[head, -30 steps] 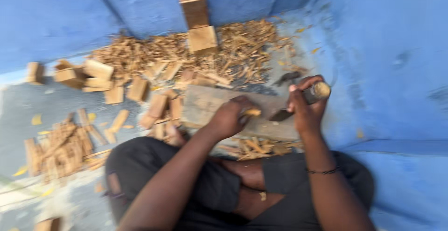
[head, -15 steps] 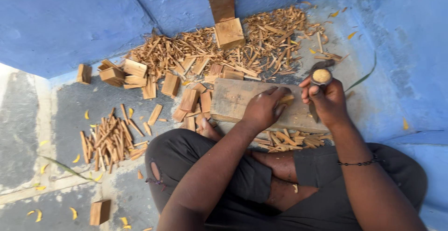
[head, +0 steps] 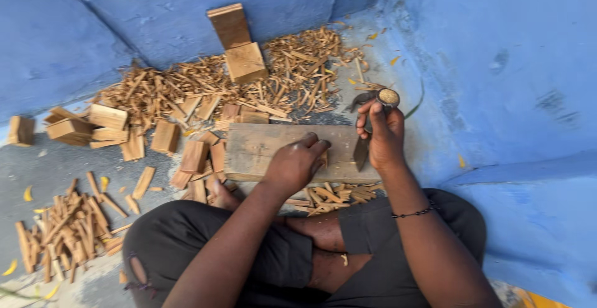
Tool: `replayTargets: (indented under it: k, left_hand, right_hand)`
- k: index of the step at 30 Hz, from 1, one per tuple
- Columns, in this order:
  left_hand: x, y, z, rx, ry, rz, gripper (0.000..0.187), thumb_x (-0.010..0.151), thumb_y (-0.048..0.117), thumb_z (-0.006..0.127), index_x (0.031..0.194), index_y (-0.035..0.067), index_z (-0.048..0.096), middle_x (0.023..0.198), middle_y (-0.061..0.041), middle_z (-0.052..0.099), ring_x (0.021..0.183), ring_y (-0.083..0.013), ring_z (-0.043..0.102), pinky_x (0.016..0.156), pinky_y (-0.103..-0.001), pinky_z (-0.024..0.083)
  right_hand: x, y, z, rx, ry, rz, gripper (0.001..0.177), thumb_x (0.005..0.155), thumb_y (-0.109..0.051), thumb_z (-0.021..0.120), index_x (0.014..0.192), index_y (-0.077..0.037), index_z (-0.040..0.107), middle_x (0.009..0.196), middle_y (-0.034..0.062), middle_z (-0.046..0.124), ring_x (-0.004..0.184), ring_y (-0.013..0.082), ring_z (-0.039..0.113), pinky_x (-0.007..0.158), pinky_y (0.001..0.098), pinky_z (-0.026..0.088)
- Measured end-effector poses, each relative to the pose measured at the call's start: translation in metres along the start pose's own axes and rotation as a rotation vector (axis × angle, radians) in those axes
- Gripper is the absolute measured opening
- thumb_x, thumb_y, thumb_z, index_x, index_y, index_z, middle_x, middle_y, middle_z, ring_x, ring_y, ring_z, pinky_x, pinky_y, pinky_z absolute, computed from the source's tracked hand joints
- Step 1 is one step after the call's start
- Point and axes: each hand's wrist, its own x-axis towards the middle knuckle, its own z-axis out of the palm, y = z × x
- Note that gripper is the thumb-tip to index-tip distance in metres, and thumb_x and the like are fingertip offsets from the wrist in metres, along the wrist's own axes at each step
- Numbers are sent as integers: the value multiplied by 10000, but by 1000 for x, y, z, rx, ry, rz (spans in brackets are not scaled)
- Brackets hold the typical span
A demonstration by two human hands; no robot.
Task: The person sits on the floor and uses a chisel and a wooden mallet to carve small rectangular pieces of wood. They repeatedly strike the chisel to shape the wood, creating wood shavings that accumulate on the floor.
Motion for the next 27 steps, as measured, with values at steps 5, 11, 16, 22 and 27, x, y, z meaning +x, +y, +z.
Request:
replayTargets:
  k: [5,11,16,22,27]
  left_hand:
    - [5,1,-1,92,185,181,343,730,321,756,1023,164,675,1142,-109,649,1083,-363,663,870,-462,545]
    - [11,-5,11,4,105,11,277,896,317,735,1047,94,668,1061,-114,685,1051,-349,669,882,-452,550]
    - [13,-13,10,2,177,-116,257,907,265,724,1064,69,666,1059,-150,690,1048,-367,665,887,-467,555]
    - [10,-11,0,-34,174,-179,253,896,219,722,1102,76,693,1088,-152,692,1033,-375,661,881,-473,550]
    - [10,-6,0,-60,138,-143,246,876,240,733,1072,93,714,1082,-121,700,1056,-345,666,896,-457,548]
  right_hand:
    - [-3,-5,2,55,95,-10,450,1030,-523,631,935,-84,615,751,18,582,662,111,557,553,244,404]
    - [-7,-7,4,126,84,-119,402,1036,-487,628,953,-95,608,739,18,574,648,119,549,549,251,397]
    - [-16,11,26,295,44,-139,237,999,-231,775,944,-106,581,802,31,599,714,140,569,622,318,477]
    - [-5,-7,19,37,-53,90,191,926,-156,767,912,-136,578,729,5,622,677,126,629,628,314,556]
    - [-10,-31,3,-803,-39,-372,254,983,-127,800,869,-138,573,703,6,585,600,147,555,536,317,431]
